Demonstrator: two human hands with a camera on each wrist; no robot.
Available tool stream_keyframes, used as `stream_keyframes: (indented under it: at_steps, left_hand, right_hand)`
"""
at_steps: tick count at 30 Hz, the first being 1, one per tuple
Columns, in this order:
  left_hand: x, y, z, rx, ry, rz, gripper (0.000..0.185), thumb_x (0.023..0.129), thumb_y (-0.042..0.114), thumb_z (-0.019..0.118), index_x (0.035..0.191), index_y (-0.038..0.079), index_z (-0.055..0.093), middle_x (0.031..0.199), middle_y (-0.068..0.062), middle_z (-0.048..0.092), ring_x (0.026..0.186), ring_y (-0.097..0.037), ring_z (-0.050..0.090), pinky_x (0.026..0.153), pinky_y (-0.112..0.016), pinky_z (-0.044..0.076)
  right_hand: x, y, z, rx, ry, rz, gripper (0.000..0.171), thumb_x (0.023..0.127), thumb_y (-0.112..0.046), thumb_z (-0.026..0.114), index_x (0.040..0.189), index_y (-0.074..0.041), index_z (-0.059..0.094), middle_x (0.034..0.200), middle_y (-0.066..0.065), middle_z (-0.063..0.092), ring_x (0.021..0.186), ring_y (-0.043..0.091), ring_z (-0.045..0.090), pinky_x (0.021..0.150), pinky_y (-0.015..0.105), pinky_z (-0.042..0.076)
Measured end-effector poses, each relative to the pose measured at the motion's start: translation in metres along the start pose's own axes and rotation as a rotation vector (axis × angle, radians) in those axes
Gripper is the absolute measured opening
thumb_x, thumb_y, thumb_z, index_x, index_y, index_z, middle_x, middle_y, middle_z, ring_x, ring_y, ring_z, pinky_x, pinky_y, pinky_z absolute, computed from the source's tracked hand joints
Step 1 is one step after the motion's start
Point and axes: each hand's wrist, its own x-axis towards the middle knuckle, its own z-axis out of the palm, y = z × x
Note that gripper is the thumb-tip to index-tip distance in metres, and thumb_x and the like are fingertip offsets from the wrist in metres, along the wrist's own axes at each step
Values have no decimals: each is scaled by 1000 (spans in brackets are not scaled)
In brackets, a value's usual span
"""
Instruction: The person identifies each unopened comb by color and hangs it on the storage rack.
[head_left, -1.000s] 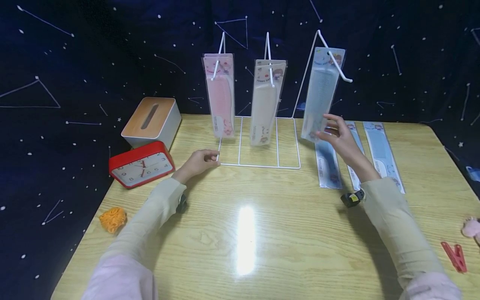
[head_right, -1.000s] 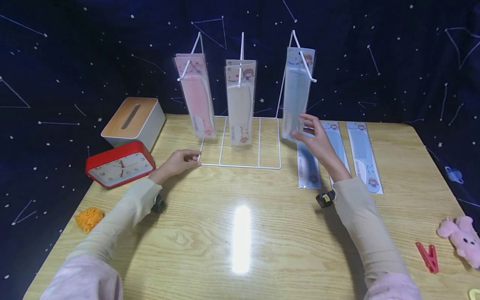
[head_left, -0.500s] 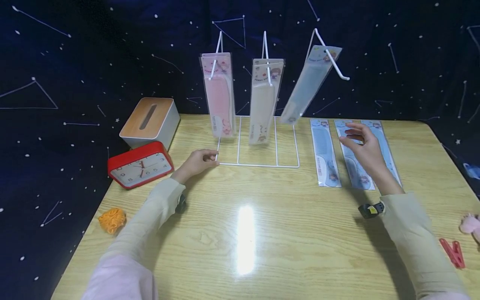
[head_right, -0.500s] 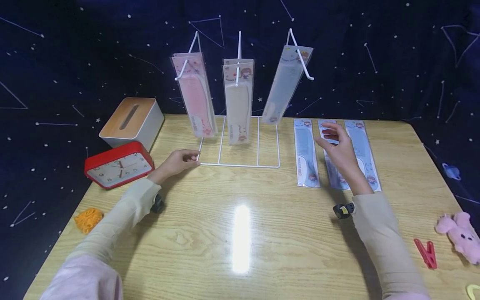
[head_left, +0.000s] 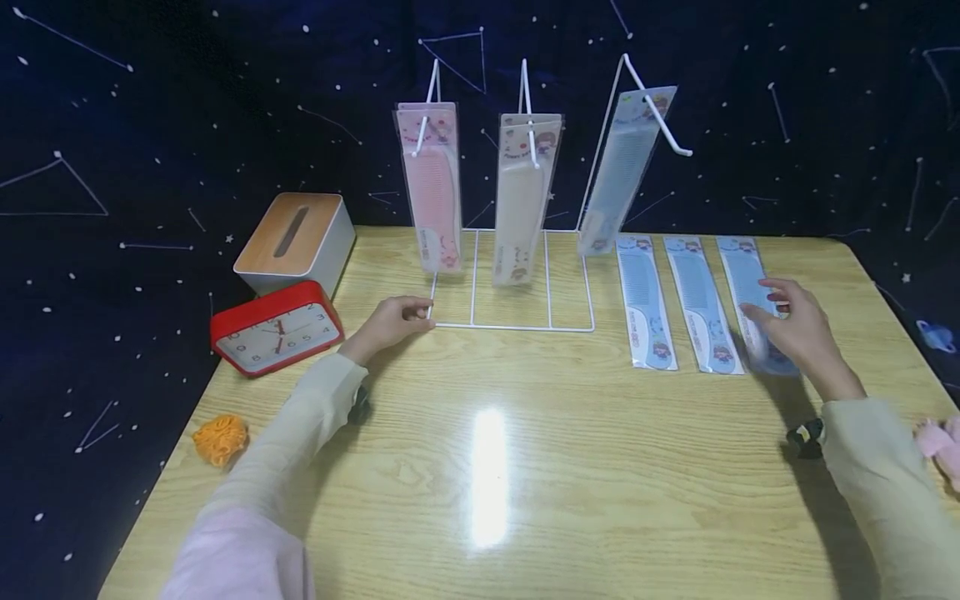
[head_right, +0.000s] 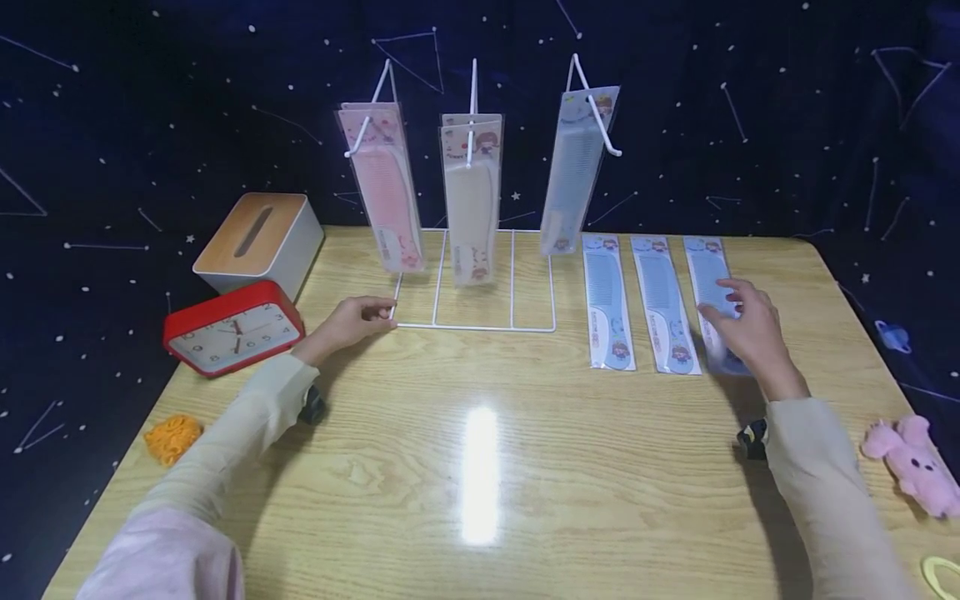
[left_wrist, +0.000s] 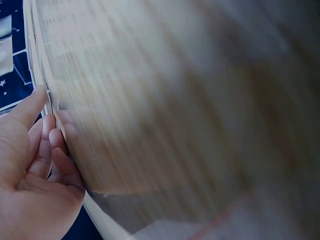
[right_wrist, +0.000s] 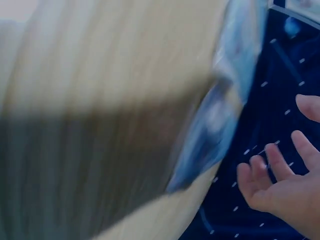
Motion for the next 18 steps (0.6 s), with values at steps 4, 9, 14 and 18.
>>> stream_keyframes:
  at_steps: [4, 9, 14, 18]
  left_hand:
    - [0, 0, 0, 1, 6, 1, 45, 89, 16, 68, 127, -4, 57, 99, -12, 62, 89, -21, 55, 80, -30, 46]
    - [0, 1, 1, -23, 4, -11, 44, 89, 16, 68, 128, -3, 57, 100, -12, 62, 90, -21, 54, 80, -30, 45]
    - [1, 0, 1, -20, 1, -13, 45, 89, 15, 68, 128, -3, 56, 99, -11, 61, 89, -19, 53, 80, -27, 45]
    - [0, 0, 1, -24, 0, -11, 45, 89, 15, 67, 128, -3, 56, 99, -11, 61, 88, -19, 53, 78, -27, 45]
  right_hand:
    - [4, 18, -4, -89, -74, 40, 71, 97, -41, 46, 145, 6, 24, 132, 44, 28, 119, 59, 24, 91, 68, 25]
    - [7, 31, -4, -157, -143, 121, 84, 94, -52, 45, 146, 8, 17, 131, 46, 22, 116, 62, 21, 88, 69, 25]
    - [11, 39, -1, -219, -166, 151, 93, 90, -59, 49, 147, 6, 15, 131, 44, 21, 109, 59, 23, 80, 66, 28]
    - [14, 38, -2, -214, -181, 175, 94, 89, -56, 53, 147, 6, 13, 132, 43, 23, 111, 57, 22, 84, 66, 29]
